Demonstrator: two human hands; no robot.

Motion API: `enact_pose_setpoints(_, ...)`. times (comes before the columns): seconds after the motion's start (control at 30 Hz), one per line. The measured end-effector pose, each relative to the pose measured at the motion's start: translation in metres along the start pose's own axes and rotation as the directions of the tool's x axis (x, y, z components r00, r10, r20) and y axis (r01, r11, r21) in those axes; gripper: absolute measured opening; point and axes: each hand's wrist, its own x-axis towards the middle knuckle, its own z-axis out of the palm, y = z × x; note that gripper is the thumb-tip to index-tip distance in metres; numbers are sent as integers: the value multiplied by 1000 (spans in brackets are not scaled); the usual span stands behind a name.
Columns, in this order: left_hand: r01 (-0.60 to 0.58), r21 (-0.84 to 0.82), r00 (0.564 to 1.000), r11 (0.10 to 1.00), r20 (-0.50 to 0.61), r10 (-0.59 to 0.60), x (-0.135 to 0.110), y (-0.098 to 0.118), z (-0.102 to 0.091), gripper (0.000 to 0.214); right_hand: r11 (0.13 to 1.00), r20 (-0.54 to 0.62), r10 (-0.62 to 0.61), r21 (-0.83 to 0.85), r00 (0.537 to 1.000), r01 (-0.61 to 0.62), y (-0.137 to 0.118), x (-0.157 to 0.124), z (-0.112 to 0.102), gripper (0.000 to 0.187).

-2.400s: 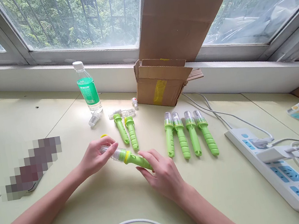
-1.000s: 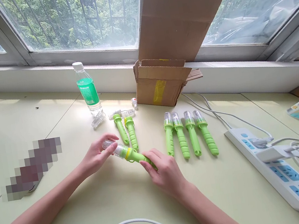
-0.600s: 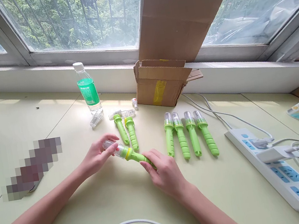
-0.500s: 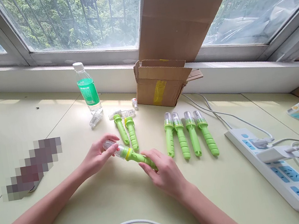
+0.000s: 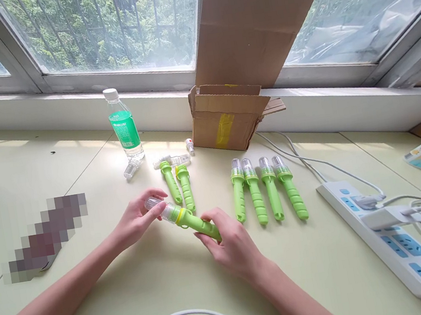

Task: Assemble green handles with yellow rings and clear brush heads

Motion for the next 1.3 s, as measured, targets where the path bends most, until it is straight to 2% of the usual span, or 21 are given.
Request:
enact_pose_setpoints(0.07,2,-2,1000,1000,2,-2,-1,0,0,30,1000,35,0,-11,999,0,-1,0,-1,11)
enact_pose_setpoints(0.2,-6,19,1000,1000,10,6,-2,1,2,30,1000,113,23,-3,993,-23,-1,0,-3,16)
enact_pose_setpoints(0.33,3,-20,1000,1000,20,-3,-3,0,2,30,997,83,67,20,994,-69,-2,0,-2,21)
enact_pose_setpoints(0.4,-1,-39,1000,999,19,2,-2,-1,2,30,995,92,92,38,992,-96,-4,1,-3,18)
enact_pose_setpoints(0.47,-16,-39,1000,999,13,16,-1,-3,3,29,987,163,128,74,978,-141,-7,3,-6,15)
enact_pose_setpoints(0.57,-38,-29,999,999,14,38,-1,-3,3,29,967,270,168,140,948,-211,-10,4,-10,22)
enact_pose_setpoints(0.63,-55,-31,998,998,20,56,-1,-2,3,29,965,253,177,145,951,-218,-9,4,-11,21)
enact_pose_setpoints(0.73,-43,-41,999,998,25,44,0,3,1,32,990,94,117,70,989,-124,-6,3,-7,14)
enact_pose_setpoints(0.8,26,-66,998,997,60,-22,0,6,-1,34,1000,-10,-20,-24,1000,19,-4,2,-4,13)
enact_pose_setpoints(0.9,174,-59,979,983,118,-166,0,6,-2,41,950,-81,-253,-208,964,232,-3,0,-1,14)
enact_pose_setpoints(0.97,249,6,961,969,126,-247,0,4,-1,45,903,-89,-336,-314,938,294,-4,0,0,15)
enact_pose_setpoints(1.03,269,70,954,961,115,-275,-1,3,1,46,871,-70,-375,-367,924,326,-4,0,1,17)
enact_pose_setpoints(1.17,170,130,981,977,67,-180,-3,3,6,37,886,0,-364,-308,931,347,-7,-2,1,16)
enact_pose_setpoints(1.23,68,203,996,977,48,-80,-5,1,6,32,934,30,-286,-216,958,286,-11,-3,-1,17)
enact_pose_setpoints(1.3,-95,324,995,941,36,88,-7,-3,5,27,985,86,-149,-79,985,156,-15,-2,-4,17)
